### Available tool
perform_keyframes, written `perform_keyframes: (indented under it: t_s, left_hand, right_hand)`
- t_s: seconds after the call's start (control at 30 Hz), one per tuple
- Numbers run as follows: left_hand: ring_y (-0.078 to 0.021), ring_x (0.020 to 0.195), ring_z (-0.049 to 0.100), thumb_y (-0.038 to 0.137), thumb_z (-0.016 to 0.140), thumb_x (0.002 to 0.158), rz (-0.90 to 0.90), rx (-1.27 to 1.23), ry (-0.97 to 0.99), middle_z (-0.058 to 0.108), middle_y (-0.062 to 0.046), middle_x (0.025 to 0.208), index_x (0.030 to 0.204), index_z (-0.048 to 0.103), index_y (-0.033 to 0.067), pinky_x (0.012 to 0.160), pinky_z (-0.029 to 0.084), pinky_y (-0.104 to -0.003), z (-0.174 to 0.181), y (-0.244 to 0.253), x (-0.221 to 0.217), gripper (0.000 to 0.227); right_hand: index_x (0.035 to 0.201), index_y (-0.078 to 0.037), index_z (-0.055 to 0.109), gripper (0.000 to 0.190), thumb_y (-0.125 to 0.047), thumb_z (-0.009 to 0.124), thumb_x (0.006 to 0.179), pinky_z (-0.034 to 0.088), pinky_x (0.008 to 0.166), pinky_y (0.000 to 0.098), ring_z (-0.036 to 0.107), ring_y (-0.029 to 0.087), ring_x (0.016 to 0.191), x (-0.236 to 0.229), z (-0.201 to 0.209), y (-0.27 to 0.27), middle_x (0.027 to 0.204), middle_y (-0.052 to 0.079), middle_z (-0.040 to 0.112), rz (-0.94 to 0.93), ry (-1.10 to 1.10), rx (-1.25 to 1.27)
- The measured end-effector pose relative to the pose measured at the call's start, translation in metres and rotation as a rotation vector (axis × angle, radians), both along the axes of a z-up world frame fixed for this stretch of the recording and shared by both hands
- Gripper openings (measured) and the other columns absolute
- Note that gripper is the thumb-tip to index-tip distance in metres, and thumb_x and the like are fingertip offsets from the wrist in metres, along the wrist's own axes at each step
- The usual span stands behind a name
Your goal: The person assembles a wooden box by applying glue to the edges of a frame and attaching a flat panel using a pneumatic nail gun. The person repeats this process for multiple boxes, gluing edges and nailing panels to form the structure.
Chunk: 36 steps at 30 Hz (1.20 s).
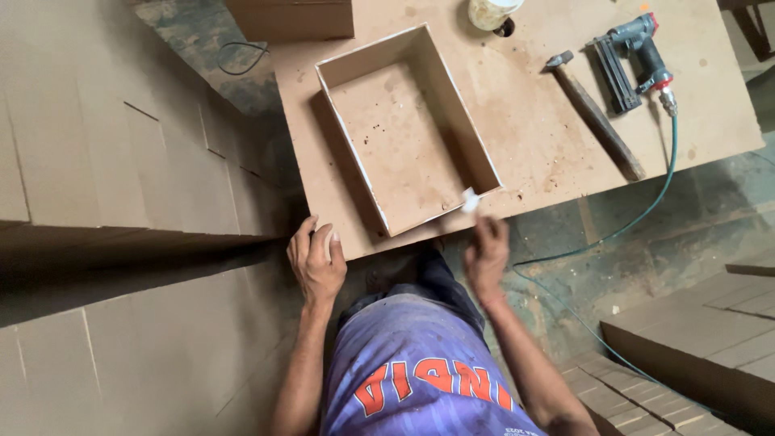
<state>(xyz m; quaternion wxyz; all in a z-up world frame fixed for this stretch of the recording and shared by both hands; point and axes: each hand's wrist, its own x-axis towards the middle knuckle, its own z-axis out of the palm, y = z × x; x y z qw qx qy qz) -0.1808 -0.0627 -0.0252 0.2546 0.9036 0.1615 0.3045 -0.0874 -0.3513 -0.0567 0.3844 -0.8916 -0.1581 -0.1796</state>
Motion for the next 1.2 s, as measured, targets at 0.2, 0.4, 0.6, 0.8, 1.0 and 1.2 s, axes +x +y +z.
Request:
perform_keyframes:
  t_s: [0.2, 0.4, 0.6, 0.8, 1.0, 1.2]
  left_hand:
    - [-0.0355, 0.117, 0.061, 0.013, 0.069, 0.093, -0.012, -0.031, -0.007, 0.064, -0.015, 0.132, 0.111, 0.072, 0.0030, 0.102, 0.046, -0.049, 0.001, 0.007, 0.002, 0.021]
    - [-0.0349, 0.118, 0.061, 0.013, 0.069, 0.093, -0.027, -0.046, 0.008, 0.063, -0.016, 0.133, 0.110, 0.072, 0.0030, 0.103, 0.045, -0.049, -0.001, 0.006, -0.001, 0.020]
    - [-0.0360, 0.119, 0.060, 0.012, 0.069, 0.094, -0.021, -0.049, 0.008, 0.063, -0.016, 0.134, 0.111, 0.072, 0.0028, 0.103, 0.045, -0.049, -0.004, 0.003, -0.006, 0.020]
    - [-0.0357, 0.117, 0.061, 0.012, 0.070, 0.092, 0.001, -0.060, 0.023, 0.063, -0.016, 0.133, 0.110, 0.072, 0.0032, 0.101, 0.046, -0.049, -0.005, 0.002, -0.007, 0.021]
    - [-0.0350, 0.117, 0.062, 0.012, 0.070, 0.093, -0.013, -0.068, 0.045, 0.063, -0.015, 0.134, 0.110, 0.072, 0.0035, 0.101, 0.046, -0.048, -0.010, -0.004, -0.010, 0.020]
    - [-0.0354, 0.117, 0.063, 0.010, 0.067, 0.095, -0.046, -0.096, 0.030, 0.063, -0.017, 0.134, 0.115, 0.071, 0.0026, 0.102, 0.046, -0.048, -0.007, -0.016, 0.006, 0.022]
  right_hand:
    - [0.135, -0.013, 0.068, 0.063, 0.011, 0.062, 0.077, 0.055, 0.084, 0.0447, 0.066, 0.035, 0.097, -0.036, -0.005, 0.027, 0.117, 0.019, 0.067, 0.273, 0.047, -0.180]
    - [0.137, -0.014, 0.067, 0.066, 0.009, 0.063, 0.075, 0.054, 0.087, 0.0418, 0.063, 0.035, 0.100, -0.035, 0.010, 0.033, 0.120, 0.020, 0.066, 0.307, -0.050, -0.197]
    - [0.136, -0.012, 0.066, 0.069, 0.005, 0.065, 0.069, 0.054, 0.084, 0.0430, 0.063, 0.033, 0.096, -0.049, 0.010, 0.038, 0.120, 0.018, 0.065, 0.395, 0.031, -0.215]
    - [0.139, -0.011, 0.065, 0.067, 0.012, 0.061, 0.076, 0.054, 0.087, 0.0426, 0.063, 0.037, 0.104, -0.007, 0.000, 0.002, 0.120, 0.022, 0.061, 0.030, 0.025, -0.113]
    - [0.138, -0.011, 0.064, 0.064, 0.011, 0.063, 0.078, 0.054, 0.086, 0.0423, 0.062, 0.038, 0.104, -0.008, -0.002, -0.001, 0.119, 0.023, 0.061, -0.026, 0.032, -0.099]
    - [0.140, -0.016, 0.068, 0.065, 0.006, 0.072, 0.079, 0.055, 0.086, 0.0407, 0.063, 0.031, 0.097, -0.042, 0.012, 0.012, 0.117, 0.014, 0.065, 0.563, 0.095, -0.280]
